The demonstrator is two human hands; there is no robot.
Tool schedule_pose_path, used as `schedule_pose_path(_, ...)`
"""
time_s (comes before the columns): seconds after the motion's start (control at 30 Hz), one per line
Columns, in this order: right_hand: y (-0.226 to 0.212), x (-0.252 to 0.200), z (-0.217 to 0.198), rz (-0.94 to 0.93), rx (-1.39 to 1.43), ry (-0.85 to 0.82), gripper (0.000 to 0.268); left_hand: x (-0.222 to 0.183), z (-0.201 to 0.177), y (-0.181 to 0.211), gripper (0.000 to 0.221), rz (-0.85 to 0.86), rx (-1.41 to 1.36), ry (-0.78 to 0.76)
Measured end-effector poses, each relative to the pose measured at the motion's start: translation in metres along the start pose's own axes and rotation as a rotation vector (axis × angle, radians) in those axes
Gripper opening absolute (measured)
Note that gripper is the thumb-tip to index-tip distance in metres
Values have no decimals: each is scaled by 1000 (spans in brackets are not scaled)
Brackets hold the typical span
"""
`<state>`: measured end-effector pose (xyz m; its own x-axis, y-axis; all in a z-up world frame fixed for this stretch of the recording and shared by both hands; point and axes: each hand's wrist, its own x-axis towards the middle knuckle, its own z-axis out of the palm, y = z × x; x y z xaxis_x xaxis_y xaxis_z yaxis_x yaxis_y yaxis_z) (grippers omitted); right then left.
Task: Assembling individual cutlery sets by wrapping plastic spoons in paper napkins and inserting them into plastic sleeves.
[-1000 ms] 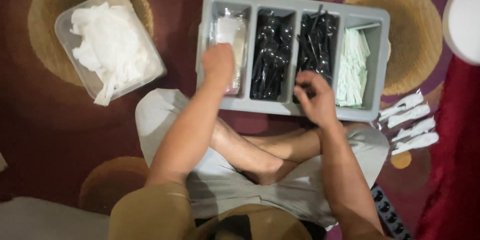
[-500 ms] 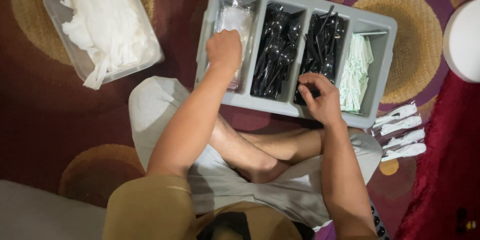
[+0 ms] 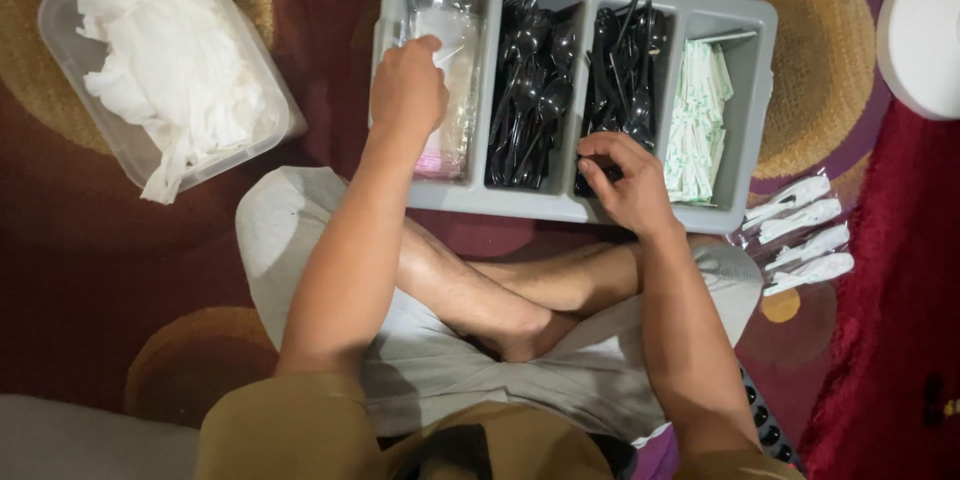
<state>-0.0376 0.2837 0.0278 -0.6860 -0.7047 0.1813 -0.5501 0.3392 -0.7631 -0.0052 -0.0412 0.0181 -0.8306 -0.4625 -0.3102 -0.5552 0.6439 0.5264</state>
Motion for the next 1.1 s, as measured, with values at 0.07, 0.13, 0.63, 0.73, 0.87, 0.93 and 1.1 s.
schedule_pose_path(0.07,-3,1,-1,6,12,18,15,-11,-13,16,47,-5,-153,-33)
schedule_pose_path(0.13,-6,1,1,10,24,36,15,-29,-30,40,56,-12,-305,-65)
schedule_pose_path(0.63,11,-3,22,77,577,74,52,-58,70,55,101,255,-661,-505)
schedule_pose_path(0.73,8,2,14,109,581,87,48,-66,62,58,46,63,-871,-608)
schedule_pose_path(0.87,21,3,-18,103,207,162,36,-60,66,53,27,86,-920,-581)
schedule_pose_path(0.93,48,-8,-36,193,70,238,31,-61,52,59,27,95,-942,-564)
schedule_pose_path(1.1,129,-48,-81,654,-247,388,25,-62,29,67,20,127,-1041,-335)
